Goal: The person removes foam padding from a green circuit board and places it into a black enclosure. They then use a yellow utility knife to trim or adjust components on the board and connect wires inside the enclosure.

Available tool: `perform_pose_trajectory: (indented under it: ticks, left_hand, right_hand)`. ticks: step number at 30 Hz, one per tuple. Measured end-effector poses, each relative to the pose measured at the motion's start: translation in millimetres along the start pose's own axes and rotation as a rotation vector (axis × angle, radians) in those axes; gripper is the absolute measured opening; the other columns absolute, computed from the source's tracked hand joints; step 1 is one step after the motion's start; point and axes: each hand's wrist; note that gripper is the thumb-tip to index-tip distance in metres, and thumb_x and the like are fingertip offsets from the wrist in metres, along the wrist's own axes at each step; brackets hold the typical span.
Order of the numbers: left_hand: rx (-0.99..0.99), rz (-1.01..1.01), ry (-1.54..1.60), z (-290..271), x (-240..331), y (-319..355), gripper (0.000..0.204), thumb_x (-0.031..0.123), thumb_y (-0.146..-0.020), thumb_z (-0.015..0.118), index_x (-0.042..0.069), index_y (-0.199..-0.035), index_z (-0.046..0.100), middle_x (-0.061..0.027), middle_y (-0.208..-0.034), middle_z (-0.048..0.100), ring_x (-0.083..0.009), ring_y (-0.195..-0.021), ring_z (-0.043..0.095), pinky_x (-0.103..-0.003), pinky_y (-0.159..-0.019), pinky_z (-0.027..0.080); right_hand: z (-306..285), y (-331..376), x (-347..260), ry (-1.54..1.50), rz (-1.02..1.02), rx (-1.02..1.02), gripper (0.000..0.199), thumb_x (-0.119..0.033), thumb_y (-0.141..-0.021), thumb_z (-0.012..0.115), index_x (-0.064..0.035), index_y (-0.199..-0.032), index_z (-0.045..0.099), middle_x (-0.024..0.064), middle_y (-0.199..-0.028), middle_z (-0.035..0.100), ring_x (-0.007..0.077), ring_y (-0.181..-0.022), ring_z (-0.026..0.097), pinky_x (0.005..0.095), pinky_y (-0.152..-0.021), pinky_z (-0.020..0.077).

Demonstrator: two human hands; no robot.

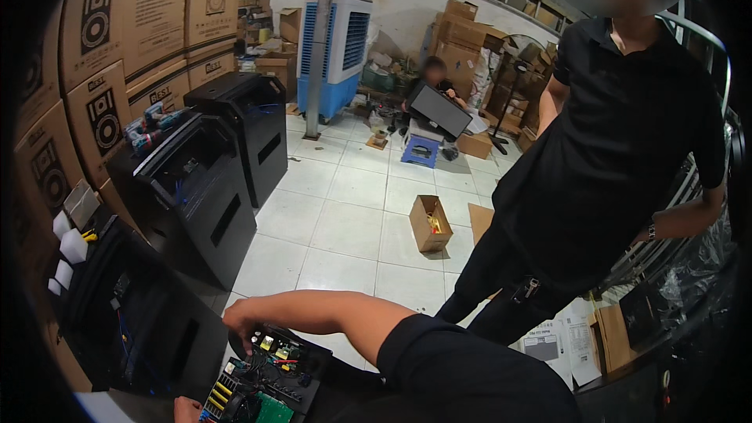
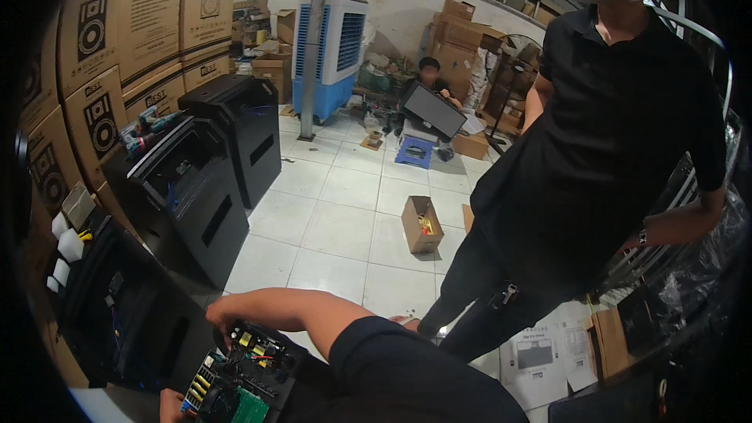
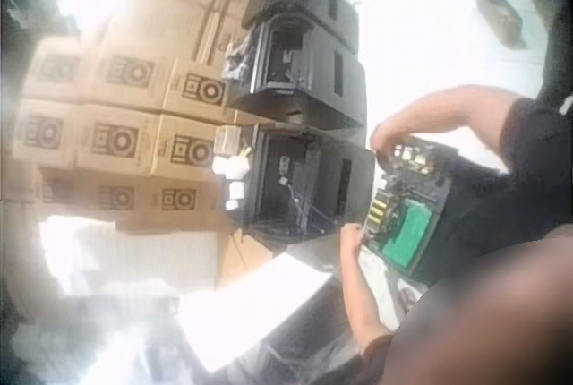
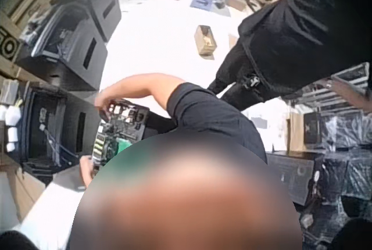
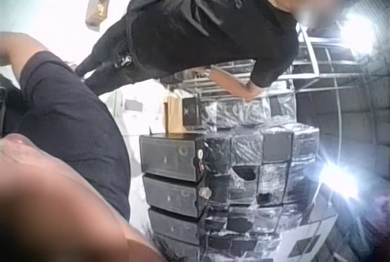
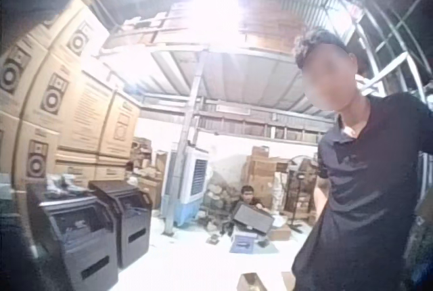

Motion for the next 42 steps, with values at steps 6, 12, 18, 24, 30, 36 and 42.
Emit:
perform_pose_trajectory:
  ticks: [6, 12, 18, 24, 30, 36, 42]
  left_hand:
    - [-0.208, 0.007, 0.06, -9.6, 30.1, -27.6, 0.022, 0.017, -0.065, 0.083, -0.001, -0.073, 0.074, -0.019, -0.059, 0.064, -0.0198, -0.059, 0.07, -0.034, -0.059, 0.055]
    - [-0.566, 0.017, 0.285, -31.4, 83.7, -46.3, 0.021, 0.008, -0.078, 0.073, 0.002, -0.098, 0.079, -0.011, -0.076, 0.075, -0.0078, -0.069, 0.065, -0.029, -0.067, 0.055]
    - [-0.644, -0.064, 0.526, -9.8, 90.8, -70.6, 0.02, 0.0, -0.078, 0.072, 0.0, -0.096, 0.08, -0.0014, -0.077, 0.075, -0.0076, -0.073, 0.065, -0.028, -0.068, 0.054]
    - [-0.624, -0.014, 0.583, -8.1, 96.9, -69.2, 0.018, -0.005, -0.079, 0.073, -0.002, -0.095, 0.08, 0.0025, -0.078, 0.073, -0.0069, -0.07, 0.063, -0.026, -0.064, 0.053]
    - [-0.692, -0.175, 0.643, -27.7, 111.2, -55.5, 0.019, -0.003, -0.08, 0.073, -0.001, -0.097, 0.079, -0.0009, -0.08, 0.075, -0.01, -0.07, 0.066, -0.029, -0.066, 0.055]
    - [-0.177, 0.151, 0.308, -43.4, 88.9, 4.3, 0.017, 0.005, -0.074, 0.076, 0.005, -0.09, 0.08, -0.013, -0.097, 0.076, -0.0254, -0.086, 0.07, -0.037, -0.079, 0.055]
    - [0.456, -0.203, 0.421, -13.5, 110.9, 105.9, 0.021, 0.013, -0.092, 0.07, 0.001, -0.109, 0.075, -0.0136, -0.107, 0.073, -0.0205, -0.088, 0.068, -0.031, -0.079, 0.053]
  right_hand:
    - [12.3, -52.7, -15.7, 0.084, -0.276, -0.145, 0.052, -0.05, -0.07, 0.086, -0.0055, -0.095, 0.079, 0.0164, -0.098, 0.076, 0.034, -0.094, 0.072, 0.0445, -0.084, 0.0568]
    - [70.7, -165.5, -31.3, -0.033, -0.924, -0.205, 0.02, -0.02, -0.082, 0.071, -0.0007, -0.086, 0.074, 0.0233, -0.084, 0.071, 0.0331, -0.068, 0.063, 0.0483, -0.064, 0.0487]
    - [82.9, -170.3, -57.5, -0.164, -0.788, -0.38, 0.028, -0.021, -0.083, 0.071, 0.0047, -0.093, 0.074, 0.0233, -0.09, 0.074, 0.0242, -0.077, 0.066, 0.0452, -0.07, 0.0523]
    - [75.7, -157.1, -72.1, -0.226, -0.75, -0.365, 0.027, -0.021, -0.079, 0.072, 0.0021, -0.094, 0.076, 0.022, -0.09, 0.074, 0.024, -0.077, 0.067, 0.0432, -0.071, 0.0517]
    - [59.5, -129.9, -60.3, -0.013, -0.718, -0.191, 0.029, -0.023, -0.077, 0.072, -0.0039, -0.098, 0.078, 0.0199, -0.094, 0.075, 0.0281, -0.083, 0.069, 0.0424, -0.076, 0.0524]
    - [40.6, -68.3, -26.1, -0.325, -0.731, -0.166, 0.026, -0.02, -0.081, 0.074, -0.0085, -0.104, 0.078, 0.0149, -0.098, 0.076, 0.0287, -0.093, 0.071, 0.0449, -0.08, 0.0525]
    - [57.2, 31.6, 46.0, -1.008, -0.347, 0.538, 0.022, -0.021, -0.089, 0.076, -0.0059, -0.106, 0.078, 0.0085, -0.099, 0.075, 0.0173, -0.094, 0.069, 0.0317, -0.086, 0.0529]
Point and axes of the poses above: each hand's wrist, its own y-axis away from the middle knuckle, its own z-axis out of the palm, x = y × z
